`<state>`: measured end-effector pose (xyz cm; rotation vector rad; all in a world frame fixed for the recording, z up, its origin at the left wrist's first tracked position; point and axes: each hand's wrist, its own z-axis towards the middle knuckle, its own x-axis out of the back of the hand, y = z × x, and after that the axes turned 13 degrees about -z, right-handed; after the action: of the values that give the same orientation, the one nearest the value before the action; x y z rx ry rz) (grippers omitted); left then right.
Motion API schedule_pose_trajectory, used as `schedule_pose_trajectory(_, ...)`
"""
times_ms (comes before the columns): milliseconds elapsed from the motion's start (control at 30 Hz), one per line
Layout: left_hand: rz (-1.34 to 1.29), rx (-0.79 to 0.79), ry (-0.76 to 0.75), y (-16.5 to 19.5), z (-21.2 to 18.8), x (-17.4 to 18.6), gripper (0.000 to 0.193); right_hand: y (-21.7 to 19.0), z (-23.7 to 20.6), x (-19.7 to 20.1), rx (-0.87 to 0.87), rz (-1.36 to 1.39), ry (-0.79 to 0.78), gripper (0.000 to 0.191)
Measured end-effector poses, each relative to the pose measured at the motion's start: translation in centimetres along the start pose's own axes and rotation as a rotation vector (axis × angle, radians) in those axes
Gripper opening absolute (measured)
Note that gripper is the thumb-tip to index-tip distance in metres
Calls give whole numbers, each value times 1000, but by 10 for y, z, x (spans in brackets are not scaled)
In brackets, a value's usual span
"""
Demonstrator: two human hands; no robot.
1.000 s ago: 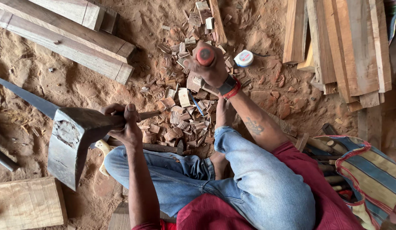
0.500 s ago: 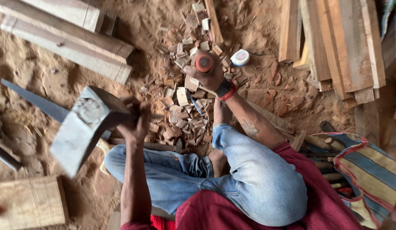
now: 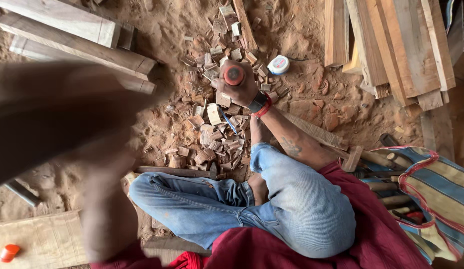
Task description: The person sits on the ground and uses a chisel and mallet to carve a small wooden block. They repeatedly strike the chisel to remove wood chips, occasionally adjusting the block's position.
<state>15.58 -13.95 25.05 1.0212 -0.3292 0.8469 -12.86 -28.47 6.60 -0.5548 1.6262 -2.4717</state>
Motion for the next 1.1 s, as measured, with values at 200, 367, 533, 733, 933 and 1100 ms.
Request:
schedule_pose_trajectory(200, -320, 271, -482, 61, -20, -81, 29, 10, -9, -3, 30, 66, 98, 40)
schedule_pose_trajectory(367, -449, -133, -155, 120, 14, 4, 28, 27, -10, -10, 69, 28, 40, 16)
schedule_pose_trajectory(533, -328, -370, 253, 87, 20, 49, 26, 31, -8, -10, 132, -84, 49, 22)
schedule_pose_trajectory(733, -103, -138, 150, 20, 12, 3, 25, 3, -3, -2, 57, -12, 17, 23)
schedule_pose_trajectory(933, -392, 335, -455, 89, 2, -73, 22, -5, 6, 6, 183, 7, 66, 24)
schedule_pose_trajectory(1100, -449, -51, -183, 137, 13, 28, 24, 19, -3, -4, 16, 23, 84, 23)
